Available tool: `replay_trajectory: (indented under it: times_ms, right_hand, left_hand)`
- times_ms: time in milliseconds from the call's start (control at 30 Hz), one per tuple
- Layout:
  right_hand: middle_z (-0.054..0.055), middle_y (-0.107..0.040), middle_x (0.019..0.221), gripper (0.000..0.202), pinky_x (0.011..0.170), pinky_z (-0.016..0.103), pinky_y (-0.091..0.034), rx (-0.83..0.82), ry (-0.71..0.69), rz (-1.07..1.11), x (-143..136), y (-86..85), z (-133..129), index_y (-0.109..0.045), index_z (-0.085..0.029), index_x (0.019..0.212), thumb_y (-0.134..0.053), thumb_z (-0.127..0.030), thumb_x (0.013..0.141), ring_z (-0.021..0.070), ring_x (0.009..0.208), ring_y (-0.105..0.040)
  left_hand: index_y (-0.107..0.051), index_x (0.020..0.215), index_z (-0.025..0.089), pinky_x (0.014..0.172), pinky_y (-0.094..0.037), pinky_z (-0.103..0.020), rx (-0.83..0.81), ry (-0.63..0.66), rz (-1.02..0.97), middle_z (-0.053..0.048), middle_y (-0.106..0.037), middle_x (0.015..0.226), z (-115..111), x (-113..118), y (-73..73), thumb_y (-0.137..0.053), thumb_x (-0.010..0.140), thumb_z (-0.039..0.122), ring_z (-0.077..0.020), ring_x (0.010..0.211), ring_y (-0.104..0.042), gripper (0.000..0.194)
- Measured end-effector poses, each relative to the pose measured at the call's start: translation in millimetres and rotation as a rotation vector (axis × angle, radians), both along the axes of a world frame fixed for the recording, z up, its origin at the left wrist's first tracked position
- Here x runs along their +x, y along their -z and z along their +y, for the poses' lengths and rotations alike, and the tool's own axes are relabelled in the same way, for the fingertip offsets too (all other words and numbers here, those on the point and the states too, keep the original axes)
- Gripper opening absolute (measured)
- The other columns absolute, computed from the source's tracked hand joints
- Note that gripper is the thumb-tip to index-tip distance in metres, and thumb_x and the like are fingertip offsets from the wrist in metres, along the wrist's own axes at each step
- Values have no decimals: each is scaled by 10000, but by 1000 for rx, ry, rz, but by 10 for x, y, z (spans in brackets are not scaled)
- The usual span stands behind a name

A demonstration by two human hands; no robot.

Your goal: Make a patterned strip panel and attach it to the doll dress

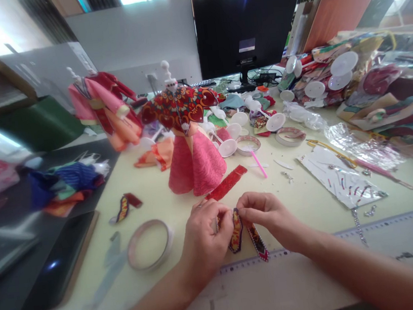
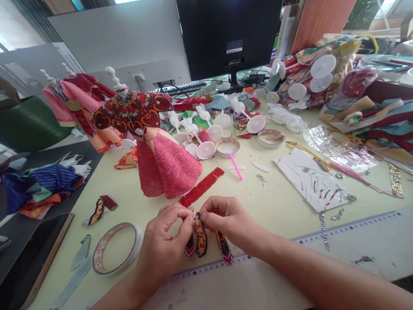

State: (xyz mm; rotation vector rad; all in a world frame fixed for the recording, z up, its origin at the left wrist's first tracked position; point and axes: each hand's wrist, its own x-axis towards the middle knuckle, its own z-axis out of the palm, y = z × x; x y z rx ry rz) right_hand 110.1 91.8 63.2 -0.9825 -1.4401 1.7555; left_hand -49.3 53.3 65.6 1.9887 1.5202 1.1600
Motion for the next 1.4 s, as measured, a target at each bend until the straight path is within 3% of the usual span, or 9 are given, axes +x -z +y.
replay_trajectory:
  times_ms: [367, 600, 667, 833, 933, 1033, 1100, 1233, 1400]
  right_hand:
    - [-46, -470, 572, 175, 512, 231, -318, -46, 15, -3, -5, -31, 2, -540, -169, 666, -608, -300, 761, 81, 531, -414]
    - [6, -606, 679, 112, 597, 252, -426, 125, 13, -85, 12, -53, -19, -582, -165, 700, -600, -248, 773, 124, 650, -556]
    - [9, -626, 673, 105, 607, 245, -447, 103, -47, -44, 35, -73, -29, -589, -161, 703, -611, -234, 775, 124, 658, -586]
    - [26, -675, 637, 133, 525, 225, -468, -174, -338, 166, 130, -75, -12, -580, -145, 751, -622, -259, 807, 99, 529, -592]
    - [22, -672, 595, 138, 451, 184, -420, -253, -406, 200, 168, -68, 10, -573, -141, 738, -623, -247, 810, 78, 455, -560]
    - [19, -663, 599, 153, 463, 177, -408, -254, -424, 162, 181, -88, 8, -579, -138, 736, -634, -259, 812, 72, 475, -555]
    - [18, -653, 614, 165, 512, 190, -425, -221, -414, 114, 183, -107, -1, -588, -137, 747, -646, -277, 812, 76, 522, -560]
    - [-3, -596, 612, 179, 540, 208, -415, -151, -407, 42, 193, -127, 2, -593, -141, 758, -644, -305, 810, 80, 553, -517]
    - [-17, -511, 646, 184, 528, 217, -355, -16, -419, -41, 227, -135, 35, -565, -155, 719, -614, -298, 822, 81, 571, -429]
  left_hand:
    - [-539, 697, 186, 585, -416, -215, -283, -73, -231, 28, -550, 668, -9, -22, -61, -490, 854, 253, -108, 628, -496, 177]
    - [-548, 717, 184, 632, -440, -198, -324, -121, -505, 23, -569, 696, 49, -54, -106, -498, 856, 285, -106, 690, -536, 180]
    - [-552, 724, 182, 654, -445, -196, -312, -151, -550, 22, -578, 702, 68, -69, -106, -501, 857, 282, -104, 705, -548, 174]
    - [-553, 713, 172, 675, -448, -195, -285, -172, -599, 20, -575, 690, 103, -91, -89, -522, 845, 271, -100, 701, -542, 168]
    - [-557, 714, 165, 678, -451, -206, -264, -169, -603, 14, -575, 696, 114, -100, -74, -527, 842, 274, -107, 708, -544, 171]
    - [-556, 721, 161, 679, -460, -221, -276, -144, -588, 13, -580, 688, 117, -126, -71, -511, 845, 265, -110, 697, -554, 168]
    - [-554, 719, 161, 662, -469, -234, -342, -61, -533, 13, -592, 671, 118, -155, -82, -496, 846, 258, -115, 668, -567, 170]
    - [-584, 715, 164, 562, -437, -228, -478, 149, -250, 0, -632, 673, 100, -215, -125, -487, 824, 220, -129, 624, -576, 157]
    - [-634, 760, 207, 509, -380, -222, -446, 200, 78, 26, -638, 671, -41, -252, -197, -499, 818, 209, -129, 601, -560, 147]
